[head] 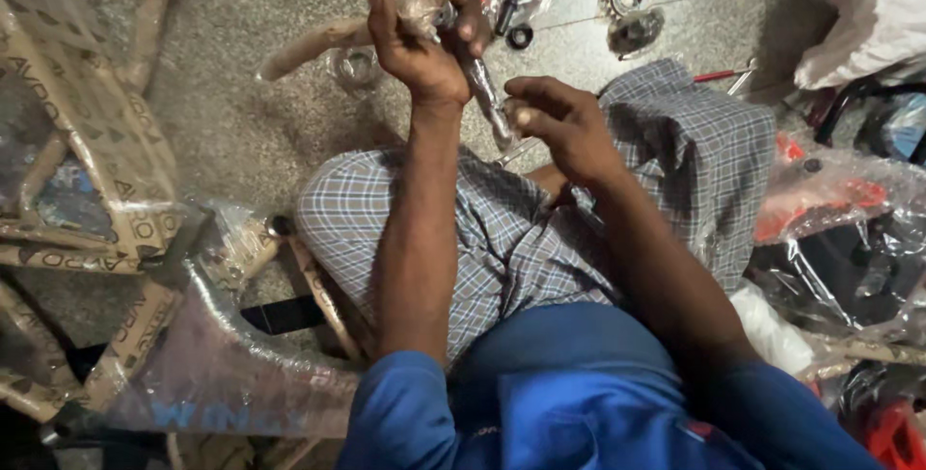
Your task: The person is assembling a bicycle handlebar while sitting on the floor. They use a wrench to tighten a bolt on the wrapped handlebar, then attach a brake lever and a red grip, securing them with a screwdriver.
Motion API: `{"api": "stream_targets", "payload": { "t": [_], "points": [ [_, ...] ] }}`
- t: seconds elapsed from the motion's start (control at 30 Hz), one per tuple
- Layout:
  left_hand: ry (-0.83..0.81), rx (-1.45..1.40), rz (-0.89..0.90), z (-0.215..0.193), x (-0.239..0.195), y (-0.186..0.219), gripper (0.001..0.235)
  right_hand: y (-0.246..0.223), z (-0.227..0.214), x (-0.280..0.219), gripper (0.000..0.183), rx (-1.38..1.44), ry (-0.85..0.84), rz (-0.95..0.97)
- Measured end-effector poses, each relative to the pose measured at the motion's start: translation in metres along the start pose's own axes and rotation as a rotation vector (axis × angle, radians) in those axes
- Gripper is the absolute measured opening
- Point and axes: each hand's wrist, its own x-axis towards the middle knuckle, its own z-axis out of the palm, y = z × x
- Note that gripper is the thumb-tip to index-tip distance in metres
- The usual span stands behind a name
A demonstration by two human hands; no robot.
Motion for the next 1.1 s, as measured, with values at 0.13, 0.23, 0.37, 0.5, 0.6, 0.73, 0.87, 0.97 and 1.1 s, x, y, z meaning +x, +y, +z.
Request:
{"api": "stream_targets", "payload": {
  "t": [0.13,0.23,0.37,0.5,0.6,0.73,0.87,0.97,1.1],
  "points": [
    [-0.056,0.166,0.104,-0.007,-0.004,-0.007,0.065,0.005,0.022,-0.012,0.032,-0.007,0.116,-0.007],
    [-0.049,0.212,0.112,-0.004,-0.002,-0.013,0.059,-0.005,0.018,-0.006,0.024,-0.091,0.097,-0.05],
    [-0.057,0.111,0.044,-0.003,-0.004,-0.01,0.061,-0.01,0.009,-0.007,0.017,-0.33,0.023,-0.252],
    [-0.003,0.002,-0.06,0.004,0.001,-0.006,0.065,-0.007,0.011,-0.016,0.024,-0.125,-0.084,-0.288],
    [-0.275,-0.072,-0.072,0.007,0.007,-0.005,0.068,-0.006,0.018,-0.013,0.033,0.295,-0.085,-0.106],
    [-0.115,-0.033,-0.073,-0.001,0.002,-0.009,0.064,-0.005,0.024,-0.003,0.037,0.501,0.036,-0.095],
    [0.025,0.411,0.146,-0.015,0.0,-0.029,0.061,-0.015,0.022,0.005,0.041,0.506,0.113,-0.108],
    [-0.081,0.663,0.346,-0.028,0.005,-0.049,0.048,-0.028,0.029,-0.002,0.042,0.21,0.106,-0.189],
    [0.011,1.263,0.785,-0.038,0.005,-0.056,0.031,-0.064,0.051,-0.027,0.025,-0.438,-0.516,-0.374]
  ]
}}
